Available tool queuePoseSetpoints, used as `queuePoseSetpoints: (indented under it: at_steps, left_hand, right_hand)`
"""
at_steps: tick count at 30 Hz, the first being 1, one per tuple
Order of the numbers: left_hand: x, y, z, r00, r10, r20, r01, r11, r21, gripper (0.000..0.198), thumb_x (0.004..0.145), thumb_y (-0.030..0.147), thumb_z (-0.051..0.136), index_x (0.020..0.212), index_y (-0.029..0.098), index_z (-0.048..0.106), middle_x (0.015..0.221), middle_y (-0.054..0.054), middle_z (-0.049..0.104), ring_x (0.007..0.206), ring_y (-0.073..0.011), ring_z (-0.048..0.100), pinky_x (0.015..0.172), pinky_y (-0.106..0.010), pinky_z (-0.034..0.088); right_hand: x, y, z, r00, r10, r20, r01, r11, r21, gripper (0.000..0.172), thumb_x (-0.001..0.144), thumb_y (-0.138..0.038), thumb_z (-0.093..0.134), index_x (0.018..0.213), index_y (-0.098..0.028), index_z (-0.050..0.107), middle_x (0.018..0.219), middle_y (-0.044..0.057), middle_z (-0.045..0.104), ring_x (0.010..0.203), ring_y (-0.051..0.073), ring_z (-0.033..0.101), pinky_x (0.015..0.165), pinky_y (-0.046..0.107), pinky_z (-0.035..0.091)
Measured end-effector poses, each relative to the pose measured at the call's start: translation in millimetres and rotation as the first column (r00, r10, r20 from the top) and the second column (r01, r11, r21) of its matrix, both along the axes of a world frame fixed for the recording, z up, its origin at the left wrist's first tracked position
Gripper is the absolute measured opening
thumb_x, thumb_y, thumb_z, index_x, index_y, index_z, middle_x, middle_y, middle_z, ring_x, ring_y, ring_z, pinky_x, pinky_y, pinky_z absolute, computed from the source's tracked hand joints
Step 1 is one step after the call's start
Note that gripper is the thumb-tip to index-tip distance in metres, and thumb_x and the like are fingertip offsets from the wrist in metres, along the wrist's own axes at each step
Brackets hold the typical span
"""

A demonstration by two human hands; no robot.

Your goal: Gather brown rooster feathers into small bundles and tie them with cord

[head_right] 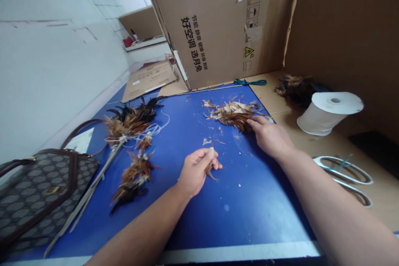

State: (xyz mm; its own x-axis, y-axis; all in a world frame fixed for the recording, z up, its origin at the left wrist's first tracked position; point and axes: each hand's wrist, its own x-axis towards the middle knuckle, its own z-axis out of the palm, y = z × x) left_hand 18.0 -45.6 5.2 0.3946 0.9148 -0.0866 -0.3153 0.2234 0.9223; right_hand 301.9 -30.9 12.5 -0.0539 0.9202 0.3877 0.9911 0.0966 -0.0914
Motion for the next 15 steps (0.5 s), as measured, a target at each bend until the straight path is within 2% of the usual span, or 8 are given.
queuePoseSetpoints:
  at_steps: [3, 6, 8, 11, 13, 15]
  left_hand:
    - [0, 0, -0.4, 1.0, -0.002, -0.003, 0.002, 1.0, 0.001, 0.037, 0.09, 0.048, 0.077, 0.092, 0.012, 0.072, 0.066, 0.0, 0.063, 0.066, -0.0134, 0.063, 0.084, -0.04, 0.061]
    - [0, 1, -0.7, 1.0, 0.005, -0.005, -0.005, 1.0, 0.007, 0.037, 0.09, 0.049, 0.076, 0.091, 0.012, 0.072, 0.066, 0.0, 0.063, 0.066, -0.0131, 0.063, 0.083, -0.038, 0.061]
    - [0, 2, -0.6, 1.0, 0.014, -0.005, -0.014, 1.0, 0.007, 0.037, 0.09, 0.049, 0.076, 0.091, 0.012, 0.072, 0.066, 0.0, 0.064, 0.066, -0.0134, 0.064, 0.082, -0.037, 0.06]
    - [0, 2, -0.4, 1.0, 0.02, -0.005, -0.02, 1.0, -0.003, 0.036, 0.09, 0.047, 0.077, 0.092, 0.012, 0.072, 0.066, 0.001, 0.064, 0.066, -0.0135, 0.064, 0.081, -0.035, 0.059]
    - [0, 3, -0.6, 1.0, 0.022, 0.001, -0.022, 1.0, -0.007, 0.035, 0.09, 0.046, 0.077, 0.092, 0.011, 0.072, 0.065, 0.001, 0.064, 0.066, -0.0133, 0.064, 0.08, -0.035, 0.059]
    - [0, 3, -1.2, 1.0, 0.025, 0.0, -0.025, 1.0, -0.009, 0.036, 0.09, 0.046, 0.077, 0.092, 0.011, 0.072, 0.066, 0.0, 0.064, 0.066, -0.0133, 0.064, 0.08, -0.034, 0.059]
  right_hand:
    - [6, 0, 4.0, 0.994, -0.091, 0.059, 0.094, 0.994, -0.058, 0.038, 0.1, -0.022, 0.051, 0.128, -0.025, 0.077, 0.126, 0.011, 0.075, 0.086, 0.024, 0.073, 0.061, 0.031, 0.049]
    - [7, -5, 18.8, 0.984, -0.176, 0.024, 0.176, 0.984, 0.001, 0.034, 0.103, -0.028, 0.05, 0.117, -0.022, 0.08, 0.119, 0.011, 0.075, 0.088, 0.022, 0.071, 0.061, 0.03, 0.045]
    - [12, -7, 33.2, 0.961, -0.275, -0.013, 0.275, 0.957, 0.095, 0.036, 0.106, -0.031, 0.047, 0.118, -0.021, 0.079, 0.123, 0.011, 0.074, 0.094, 0.022, 0.07, 0.064, 0.031, 0.045]
    - [25, -7, 57.4, 0.88, -0.471, -0.056, 0.473, 0.861, 0.19, 0.04, 0.107, -0.037, 0.044, 0.124, -0.021, 0.077, 0.131, 0.012, 0.071, 0.1, 0.025, 0.069, 0.066, 0.034, 0.044]
    - [34, -9, 70.9, 0.849, -0.528, -0.011, 0.524, 0.841, 0.137, 0.045, 0.104, -0.042, 0.049, 0.139, -0.021, 0.069, 0.146, 0.015, 0.063, 0.102, 0.029, 0.068, 0.067, 0.038, 0.044]
    - [38, -13, 78.3, 0.859, -0.51, 0.044, 0.508, 0.86, 0.049, 0.054, 0.101, -0.044, 0.054, 0.15, -0.021, 0.06, 0.158, 0.016, 0.053, 0.107, 0.032, 0.068, 0.072, 0.04, 0.046]
